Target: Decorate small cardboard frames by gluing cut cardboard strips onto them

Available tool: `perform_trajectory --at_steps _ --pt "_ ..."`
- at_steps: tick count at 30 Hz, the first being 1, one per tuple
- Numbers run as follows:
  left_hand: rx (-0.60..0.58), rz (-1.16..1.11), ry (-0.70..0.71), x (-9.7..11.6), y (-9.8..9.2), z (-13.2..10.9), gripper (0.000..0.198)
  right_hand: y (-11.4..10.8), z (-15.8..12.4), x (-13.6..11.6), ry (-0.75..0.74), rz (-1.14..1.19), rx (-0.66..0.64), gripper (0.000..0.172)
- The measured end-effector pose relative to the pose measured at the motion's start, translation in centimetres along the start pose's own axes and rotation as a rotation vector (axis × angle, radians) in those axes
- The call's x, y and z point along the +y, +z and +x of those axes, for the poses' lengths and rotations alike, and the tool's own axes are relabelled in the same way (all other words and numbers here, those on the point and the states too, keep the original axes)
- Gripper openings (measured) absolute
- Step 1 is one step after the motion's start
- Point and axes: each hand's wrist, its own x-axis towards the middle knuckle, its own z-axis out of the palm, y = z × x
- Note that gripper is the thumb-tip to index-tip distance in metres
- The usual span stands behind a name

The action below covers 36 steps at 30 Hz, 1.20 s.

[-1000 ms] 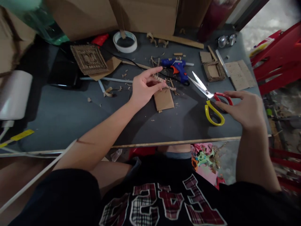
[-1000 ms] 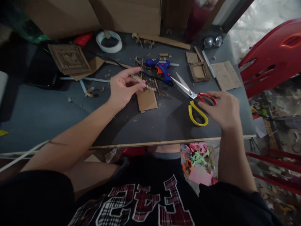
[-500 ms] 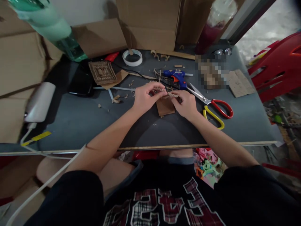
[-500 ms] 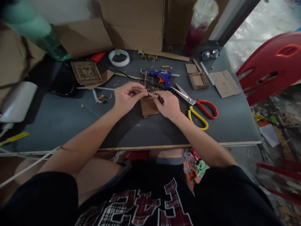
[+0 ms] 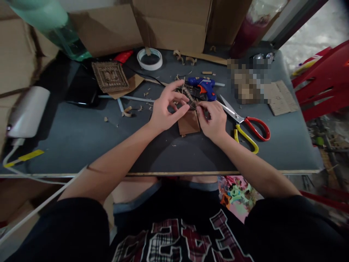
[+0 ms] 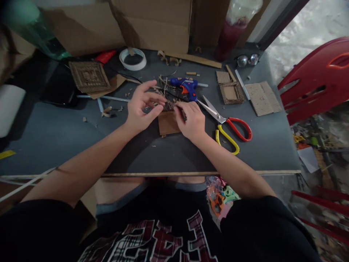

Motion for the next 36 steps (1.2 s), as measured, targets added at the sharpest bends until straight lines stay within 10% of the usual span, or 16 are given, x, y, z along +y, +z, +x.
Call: perform_trajectory --at_steps 3,9,18,24,29,36 --pt "0.008 0.078 -0.007 -1.3 -0.2 0.9 0.071 0.0 0.1 -0.1 0.069 0.049 0.002 0.025" --pt "-0.294 0.310 0.130 -2.0 -0.3 1.8 0.028 -0.2 -0.1 -0.9 0.232 0.157 -0.066 0.025" --pt "-0.146 0.293 -0.038 -2.1 -0.3 1.5 0.017 -0.3 -0.3 0.4 0.410 0.341 -0.114 0.031" --pt "0.186 0.576 -0.017 -1.6 -0.5 1.3 0.030 -0.4 -0.3 0.9 0.335 0.329 -0.029 0.027" --pt "0.193 0.507 0.012 -2.4 -1.0 1.3 0.035 0.3 0.4 1.0 0.055 0.110 -0.074 0.027" --pt "0.046 0.498 0.089 -1.4 -0.9 1.2 0.051 0.3 0.6 1.4 0.120 0.008 -0.053 0.034"
